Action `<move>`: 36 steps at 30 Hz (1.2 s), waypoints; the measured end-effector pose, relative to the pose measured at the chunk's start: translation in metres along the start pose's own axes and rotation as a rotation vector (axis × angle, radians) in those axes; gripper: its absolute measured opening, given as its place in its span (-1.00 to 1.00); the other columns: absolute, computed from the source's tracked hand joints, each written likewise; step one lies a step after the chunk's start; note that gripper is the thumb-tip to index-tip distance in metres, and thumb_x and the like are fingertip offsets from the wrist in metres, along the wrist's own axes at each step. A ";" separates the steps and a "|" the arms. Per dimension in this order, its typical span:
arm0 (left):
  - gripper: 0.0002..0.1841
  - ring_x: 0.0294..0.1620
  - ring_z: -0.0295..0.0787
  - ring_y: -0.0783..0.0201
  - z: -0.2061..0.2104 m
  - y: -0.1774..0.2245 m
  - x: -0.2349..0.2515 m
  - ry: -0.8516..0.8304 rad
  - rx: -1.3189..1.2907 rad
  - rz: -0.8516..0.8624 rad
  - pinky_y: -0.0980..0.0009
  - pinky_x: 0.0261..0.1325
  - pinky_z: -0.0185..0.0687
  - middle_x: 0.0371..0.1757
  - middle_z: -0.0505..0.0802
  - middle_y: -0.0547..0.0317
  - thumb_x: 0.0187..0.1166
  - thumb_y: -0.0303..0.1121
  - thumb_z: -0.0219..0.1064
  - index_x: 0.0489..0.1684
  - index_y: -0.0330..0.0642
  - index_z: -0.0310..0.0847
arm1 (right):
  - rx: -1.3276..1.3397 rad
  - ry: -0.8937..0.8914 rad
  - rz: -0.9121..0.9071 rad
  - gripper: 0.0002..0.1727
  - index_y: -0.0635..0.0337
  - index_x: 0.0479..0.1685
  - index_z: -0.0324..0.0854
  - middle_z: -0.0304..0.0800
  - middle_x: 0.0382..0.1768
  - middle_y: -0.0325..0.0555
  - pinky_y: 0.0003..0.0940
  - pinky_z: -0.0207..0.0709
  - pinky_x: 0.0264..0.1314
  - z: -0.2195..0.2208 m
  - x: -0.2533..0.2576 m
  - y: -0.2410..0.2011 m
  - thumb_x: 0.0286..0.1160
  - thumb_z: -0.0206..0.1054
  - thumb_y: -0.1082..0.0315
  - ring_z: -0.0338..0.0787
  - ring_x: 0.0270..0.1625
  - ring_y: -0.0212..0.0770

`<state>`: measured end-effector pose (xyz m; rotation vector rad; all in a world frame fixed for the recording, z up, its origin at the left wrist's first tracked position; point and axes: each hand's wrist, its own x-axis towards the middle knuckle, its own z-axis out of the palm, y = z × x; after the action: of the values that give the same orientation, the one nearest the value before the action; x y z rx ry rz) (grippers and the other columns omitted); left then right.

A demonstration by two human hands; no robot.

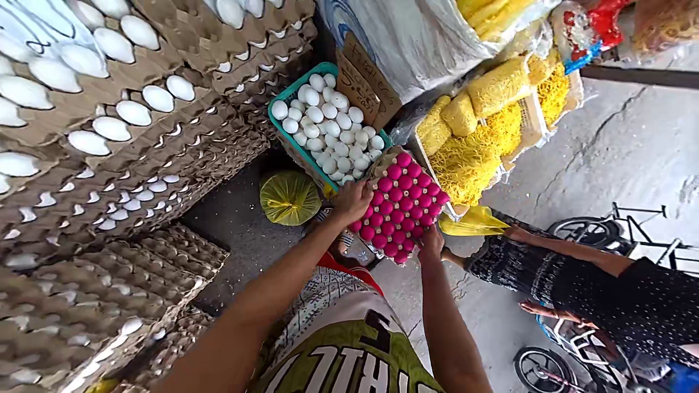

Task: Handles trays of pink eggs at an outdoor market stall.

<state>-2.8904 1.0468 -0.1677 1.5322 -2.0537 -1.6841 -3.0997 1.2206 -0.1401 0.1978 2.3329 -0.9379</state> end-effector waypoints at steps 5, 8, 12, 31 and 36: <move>-0.30 0.41 0.65 -0.20 -0.009 0.012 0.033 -0.154 -0.178 -0.129 -0.26 0.45 0.51 0.39 0.69 -0.31 0.67 0.14 0.23 0.56 -0.28 0.41 | 0.106 -0.101 -0.015 -0.50 0.21 0.28 0.58 0.75 -0.05 0.08 0.02 0.66 -0.08 -0.011 0.013 0.003 0.80 0.04 -0.04 0.75 -0.09 -0.05; -0.35 0.33 0.69 -0.09 -0.013 0.032 0.030 -0.187 -0.322 -0.175 -0.14 0.40 0.56 0.35 0.71 -0.26 0.74 0.10 0.17 0.58 -0.26 0.37 | 0.190 -0.074 -0.018 -0.56 0.19 0.20 0.64 0.77 -0.06 0.06 0.06 0.67 -0.05 -0.008 0.011 -0.002 0.77 0.08 0.03 0.76 -0.06 -0.04; -0.50 0.29 0.71 0.04 -0.007 0.063 0.030 -0.156 -0.417 -0.086 -0.03 0.33 0.63 0.31 0.73 -0.14 0.77 0.00 0.17 0.44 -0.21 0.51 | 0.334 -0.013 -0.025 -0.62 0.20 0.25 0.65 0.78 -0.06 0.04 0.01 0.69 -0.01 -0.020 0.003 -0.014 0.76 0.14 0.13 0.78 -0.05 -0.08; -0.56 0.10 0.79 0.21 -0.072 0.250 0.007 -0.313 -0.357 0.208 0.13 0.16 0.77 0.14 0.81 0.05 0.72 -0.09 0.21 0.42 -0.15 0.55 | 0.495 -0.068 -0.411 -0.68 0.10 0.07 0.65 0.79 -0.28 -0.18 -0.16 0.76 -0.17 -0.162 -0.028 -0.152 0.73 0.20 0.06 0.81 -0.24 -0.24; -0.48 0.32 0.70 -0.02 -0.047 0.134 0.016 -0.271 -0.244 0.046 -0.11 0.37 0.61 0.31 0.74 -0.18 0.71 -0.06 0.26 0.48 -0.25 0.49 | 0.246 -0.049 -0.324 -0.57 0.18 0.31 0.62 0.78 -0.12 0.02 -0.01 0.71 -0.11 -0.082 -0.019 -0.057 0.79 0.12 0.05 0.77 -0.18 -0.12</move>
<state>-2.9540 0.9896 -0.0540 1.2322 -1.8858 -2.1325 -3.1439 1.2350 -0.0501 -0.1086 2.2393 -1.3731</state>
